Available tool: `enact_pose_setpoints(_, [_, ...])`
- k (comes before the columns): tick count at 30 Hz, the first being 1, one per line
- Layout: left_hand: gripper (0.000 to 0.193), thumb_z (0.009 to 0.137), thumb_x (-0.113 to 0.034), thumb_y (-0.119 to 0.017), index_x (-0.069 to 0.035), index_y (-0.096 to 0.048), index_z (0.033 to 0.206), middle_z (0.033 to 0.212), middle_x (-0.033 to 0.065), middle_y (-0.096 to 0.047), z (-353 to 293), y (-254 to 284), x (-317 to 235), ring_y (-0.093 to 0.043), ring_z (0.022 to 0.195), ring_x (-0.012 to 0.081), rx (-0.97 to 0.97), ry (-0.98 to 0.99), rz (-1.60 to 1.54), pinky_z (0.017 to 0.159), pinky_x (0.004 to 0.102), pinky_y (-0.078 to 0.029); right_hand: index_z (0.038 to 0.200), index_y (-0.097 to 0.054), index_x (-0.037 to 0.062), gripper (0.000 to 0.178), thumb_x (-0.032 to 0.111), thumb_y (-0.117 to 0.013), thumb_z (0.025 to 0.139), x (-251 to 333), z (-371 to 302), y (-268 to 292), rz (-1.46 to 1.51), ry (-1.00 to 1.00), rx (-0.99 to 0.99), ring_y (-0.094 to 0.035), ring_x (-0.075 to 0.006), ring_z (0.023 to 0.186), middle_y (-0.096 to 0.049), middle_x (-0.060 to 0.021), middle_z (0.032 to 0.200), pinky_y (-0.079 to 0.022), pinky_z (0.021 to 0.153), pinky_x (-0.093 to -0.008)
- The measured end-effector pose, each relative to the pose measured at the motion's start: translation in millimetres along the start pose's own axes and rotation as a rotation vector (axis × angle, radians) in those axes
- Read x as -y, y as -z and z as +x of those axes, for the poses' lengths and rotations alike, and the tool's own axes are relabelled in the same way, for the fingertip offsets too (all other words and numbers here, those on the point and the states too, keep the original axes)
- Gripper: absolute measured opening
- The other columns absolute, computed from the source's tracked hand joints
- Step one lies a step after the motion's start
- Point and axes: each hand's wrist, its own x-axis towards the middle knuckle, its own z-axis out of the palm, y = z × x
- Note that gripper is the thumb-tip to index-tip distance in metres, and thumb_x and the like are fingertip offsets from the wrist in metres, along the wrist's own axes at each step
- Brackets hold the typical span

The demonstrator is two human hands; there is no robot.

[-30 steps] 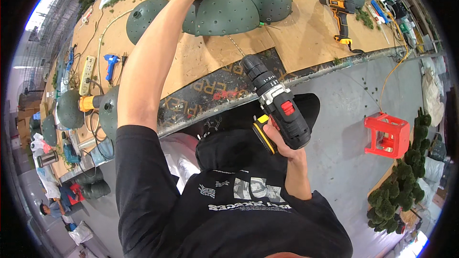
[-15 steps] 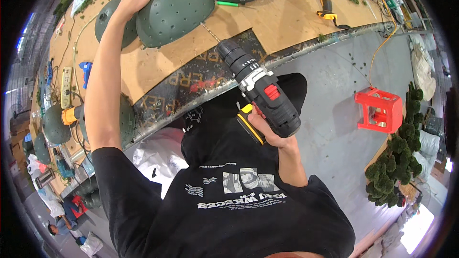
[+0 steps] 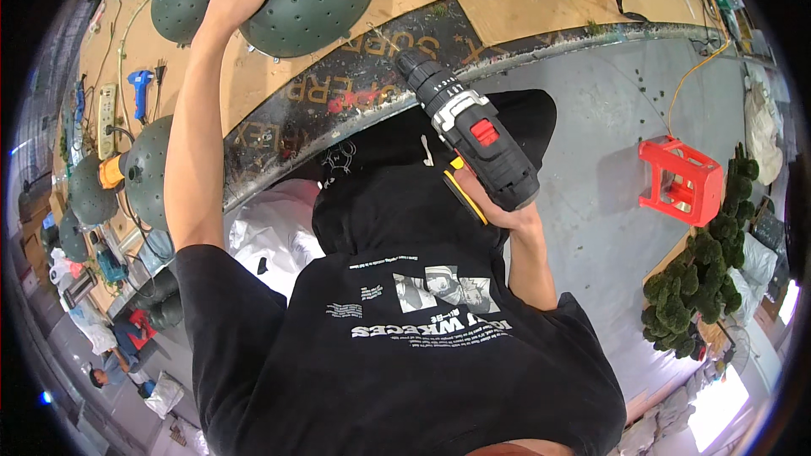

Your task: The person assembles green plastic hemispherical components by drilling holes into them with a power drill at an industrial workbench.

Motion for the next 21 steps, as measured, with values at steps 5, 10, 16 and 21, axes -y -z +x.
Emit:
enact_pose_setpoints(5, [0.052, 0.094, -0.035, -0.069, -0.002, -0.063, 0.134, 0.135, 0.0181, -0.066, 8.6, -12.5, -25.6, -0.063, 0.123, 0.0307, 0.035, 0.146, 0.207, 0.104, 0.0397, -0.049, 0.126, -0.06, -0.0049, 0.051, 0.0, -0.076, 0.078, -22.3, 14.0, -7.4, 0.056, 0.07, 0.062, -0.066, -0.0228, 0.09, -0.07, -0.015, 0.104, -0.051, 0.09, -0.0332])
enact_pose_setpoints(10, [0.056, 0.091, -0.039, -0.073, -0.002, -0.065, 0.133, 0.132, 0.0189, -0.068, 8.3, -12.4, -23.7, -0.064, 0.121, 0.0312, 0.028, 0.147, 0.196, 0.104, 0.0393, -0.049, 0.12, -0.06, -0.0047, 0.043, -0.002, -0.073, 0.08, -37.9, 24.0, -14.9, 0.149, -0.028, 0.15, -0.065, -0.0201, 0.084, -0.07, -0.0099, 0.095, -0.052, 0.084, -0.0309])
enact_pose_setpoints(16, [0.056, 0.09, -0.039, -0.074, -0.003, -0.065, 0.132, 0.13, 0.0185, -0.069, 9.8, -18.9, -21.0, -0.065, 0.12, 0.0307, 0.02, 0.118, 0.183, 0.104, 0.039, -0.049, 0.117, -0.059, -0.0048, 0.047, 0.002, -0.076, 0.074, -44.2, 30.8, -16.6, 0.095, -0.062, 0.154, -0.059, -0.0191, 0.073, -0.066, -0.0108, 0.086, -0.05, 0.075, -0.0305])
enact_pose_setpoints(21, [0.054, 0.091, -0.038, -0.074, -0.003, -0.065, 0.131, 0.13, 0.0183, -0.069, 9.9, -17.1, -19.5, -0.064, 0.121, 0.0306, 0.014, 0.116, 0.175, 0.104, 0.0388, -0.049, 0.11, -0.058, -0.002, 0.042, 0.006, -0.076, 0.073, -41.6, 34.2, -18.0, 0.047, -0.041, 0.158, -0.06, -0.0314, 0.071, -0.064, -0.0156, 0.079, -0.049, 0.068, -0.0333])
